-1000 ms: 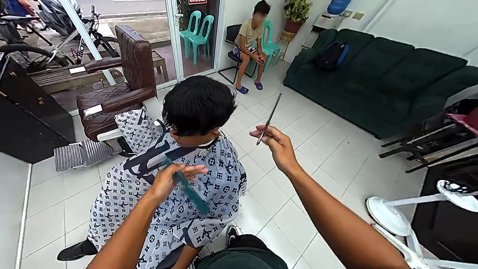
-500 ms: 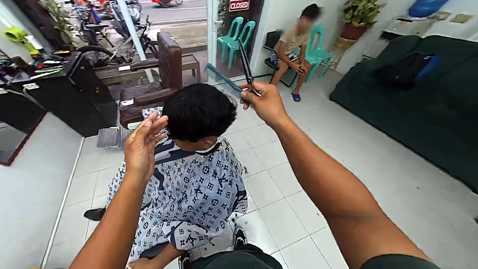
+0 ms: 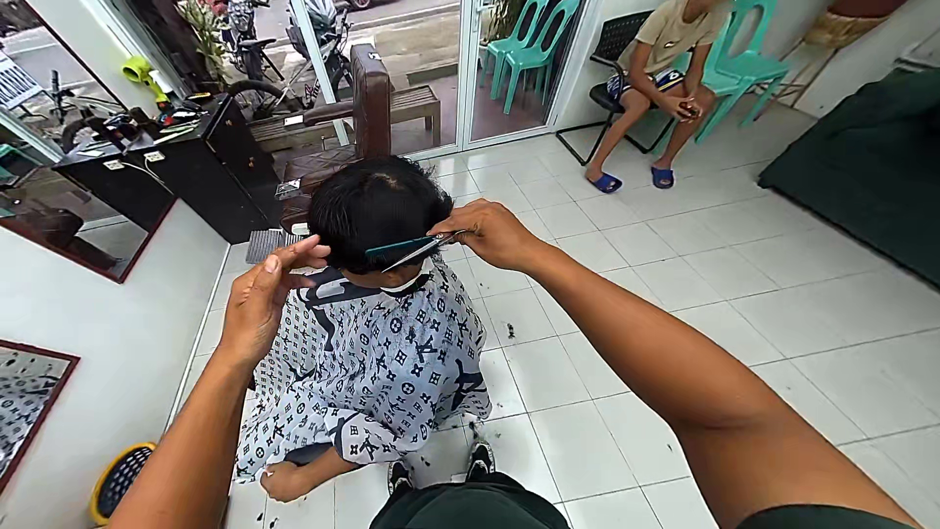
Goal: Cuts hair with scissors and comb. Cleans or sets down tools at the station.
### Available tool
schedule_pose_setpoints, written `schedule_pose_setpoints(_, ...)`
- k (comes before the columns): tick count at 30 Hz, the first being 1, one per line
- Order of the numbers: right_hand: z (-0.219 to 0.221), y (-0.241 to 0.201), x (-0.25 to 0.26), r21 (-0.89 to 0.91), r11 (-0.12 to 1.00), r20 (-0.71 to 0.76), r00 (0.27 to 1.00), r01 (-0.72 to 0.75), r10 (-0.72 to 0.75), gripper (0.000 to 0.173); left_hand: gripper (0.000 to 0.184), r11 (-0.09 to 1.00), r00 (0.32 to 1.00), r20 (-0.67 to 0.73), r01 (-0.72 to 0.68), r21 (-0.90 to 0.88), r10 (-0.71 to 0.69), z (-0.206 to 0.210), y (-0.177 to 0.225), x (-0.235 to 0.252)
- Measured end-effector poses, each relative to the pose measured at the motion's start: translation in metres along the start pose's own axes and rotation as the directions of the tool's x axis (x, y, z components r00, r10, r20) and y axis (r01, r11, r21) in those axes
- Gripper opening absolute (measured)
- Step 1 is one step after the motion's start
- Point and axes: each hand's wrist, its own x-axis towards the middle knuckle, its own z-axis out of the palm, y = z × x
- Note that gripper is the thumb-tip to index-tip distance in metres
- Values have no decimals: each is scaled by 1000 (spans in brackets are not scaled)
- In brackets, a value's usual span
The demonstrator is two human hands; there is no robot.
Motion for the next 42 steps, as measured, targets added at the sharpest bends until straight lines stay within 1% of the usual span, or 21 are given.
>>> schedule_pose_setpoints(3, -5, 0, -2, 72, 997, 29, 999, -35, 33, 28, 98, 987, 973, 175, 141, 71, -152, 15, 2, 17)
schedule_pose_setpoints(5, -6, 0, -4, 89, 995, 34, 999, -42, 39, 28, 103, 968, 930, 272, 247, 40, -249, 34, 1, 30)
schedule_pose_setpoints(8, -3, 0, -6, 71, 997, 6, 1000, -9, 8, 27, 97, 899, 866, 390, 403, -172, -314, 61, 0, 52)
schedule_pose_setpoints(10, 2, 1, -8, 32, 999, -35, 999, 24, -23, 28, 91, 835, 836, 413, 487, -256, -361, 71, -4, 60)
schedule_pose_setpoints(16, 27, 0, -26, -236, 964, -196, 966, 118, -166, 31, 69, 778, 794, 436, 565, -273, -424, 76, -19, 62)
schedule_pose_setpoints(19, 45, -5, -39, -281, 955, -266, 948, 97, -175, 31, 64, 785, 784, 454, 567, -248, -423, 74, -23, 62)
schedule_pose_setpoints(21, 59, -12, -52, -104, 994, -272, 960, 33, -60, 30, 61, 800, 787, 450, 556, -224, -421, 74, -25, 61)
schedule_pose_setpoints(22, 67, -19, -61, 103, 994, -256, 964, -44, 69, 27, 59, 807, 794, 435, 550, -215, -425, 74, -26, 60)
schedule_pose_setpoints(23, 78, -28, -67, 370, 918, -244, 939, -141, 243, 25, 56, 815, 804, 419, 539, -213, -422, 75, -26, 59)
schedule_pose_setpoints(24, 91, -39, -69, 622, 757, -250, 867, -198, 431, 22, 53, 825, 818, 402, 522, -218, -412, 76, -27, 58)
schedule_pose_setpoints(25, 101, -51, -65, 789, 582, -242, 771, -197, 589, 20, 49, 830, 826, 398, 509, -226, -399, 77, -30, 57)
schedule_pose_setpoints(26, 108, -62, -57, 867, 462, -214, 696, -188, 685, 20, 44, 833, 834, 386, 501, -235, -393, 78, -31, 56)
schedule_pose_setpoints(27, 111, -72, -49, 878, 428, -184, 675, -213, 715, 21, 42, 832, 843, 360, 499, -243, -400, 81, -31, 55)
schedule_pose_setpoints(30, 110, -90, -36, 745, 540, -65, 763, -391, 643, 26, 39, 796, 847, 240, 530, -293, -475, 91, -25, 52)
schedule_pose_setpoints(32, 103, -85, -40, 730, 548, -33, 780, -408, 625, 29, 42, 767, 834, 226, 551, -327, -503, 93, -25, 52)
schedule_pose_setpoints(35, 83, -59, -59, 847, 353, 101, 772, -398, 628, 29, 49, 730, 825, 259, 565, -386, -502, 91, -29, 50)
schedule_pose_setpoints(36, 74, -52, -64, 824, 348, 129, 746, -447, 654, 24, 51, 720, 823, 268, 568, -398, -501, 91, -30, 49)
schedule_pose_setpoints(37, 64, -45, -67, 731, 421, 118, 708, -537, 697, 18, 52, 714, 822, 274, 570, -406, -500, 91, -30, 48)
schedule_pose_setpoints(39, 47, -33, -70, 284, 655, -42, 674, -700, 738, 21, 54, 692, 811, 282, 584, -425, -512, 90, -28, 48)
schedule_pose_setpoints(40, 39, -28, -72, 28, 716, -141, 706, -698, 694, 20, 54, 677, 804, 280, 593, -435, -524, 90, -27, 48)
schedule_pose_setpoints(42, 25, -16, -78, -368, 747, -251, 833, -553, 493, 13, 55, 648, 790, 294, 611, -455, -539, 89, -26, 48)
